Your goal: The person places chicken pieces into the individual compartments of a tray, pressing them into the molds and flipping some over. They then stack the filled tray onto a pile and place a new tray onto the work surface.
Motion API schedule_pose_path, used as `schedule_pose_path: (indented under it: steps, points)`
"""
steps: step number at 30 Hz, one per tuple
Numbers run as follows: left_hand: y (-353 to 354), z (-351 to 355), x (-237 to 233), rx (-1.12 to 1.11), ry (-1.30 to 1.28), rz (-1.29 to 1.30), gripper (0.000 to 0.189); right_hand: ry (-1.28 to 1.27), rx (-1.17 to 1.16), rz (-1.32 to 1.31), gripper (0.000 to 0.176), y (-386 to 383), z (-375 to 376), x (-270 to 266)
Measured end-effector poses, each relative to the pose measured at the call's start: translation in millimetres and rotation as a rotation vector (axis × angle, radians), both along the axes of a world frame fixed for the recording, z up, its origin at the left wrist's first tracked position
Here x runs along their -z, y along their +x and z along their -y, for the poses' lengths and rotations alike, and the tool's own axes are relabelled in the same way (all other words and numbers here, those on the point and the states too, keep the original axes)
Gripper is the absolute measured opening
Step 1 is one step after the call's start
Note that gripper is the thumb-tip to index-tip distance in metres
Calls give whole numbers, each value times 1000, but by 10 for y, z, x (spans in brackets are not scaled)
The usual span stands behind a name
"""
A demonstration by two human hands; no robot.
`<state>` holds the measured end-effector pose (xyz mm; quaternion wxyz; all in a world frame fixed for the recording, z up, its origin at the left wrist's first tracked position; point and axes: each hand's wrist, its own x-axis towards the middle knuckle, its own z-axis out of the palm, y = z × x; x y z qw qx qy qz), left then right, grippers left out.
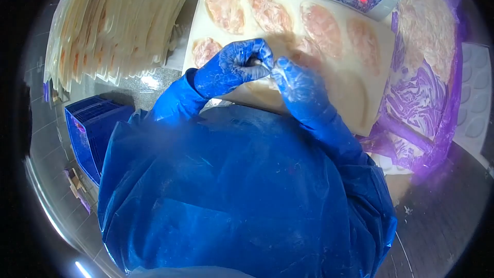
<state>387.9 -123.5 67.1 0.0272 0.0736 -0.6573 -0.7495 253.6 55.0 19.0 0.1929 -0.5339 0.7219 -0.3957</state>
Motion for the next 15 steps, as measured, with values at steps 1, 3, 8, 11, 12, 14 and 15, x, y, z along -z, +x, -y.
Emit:
schedule_pose_path:
  steps: [1, 3, 8, 11, 12, 14, 15]
  points:
    - [0, 44, 11, 44, -46, 82, 12, -163, -58, -214, 21, -116, 18, -5]
    - [-17, 79, 141, 71, -55, 91, 13, -148, 22, 305, 18, -159, -49, -38]
    - [-314, 294, -138, -212, -63, -144, 12, -178, 187, 356, 15, -533, -199, -278]
    - [-481, 329, 67, -280, -260, -246, 14, -115, 274, 512, 13, -627, -288, -410]
    - [-497, 352, 191, -261, -487, -258, 15, -82, 286, 556, 11, -645, -312, -417]
    - [-512, 350, 277, -233, -713, -270, 15, -80, 291, 561, 11, -668, -356, -388]
    - [-503, 358, 313, -291, -818, -232, 14, -75, 296, 566, 11, -670, -385, -376]
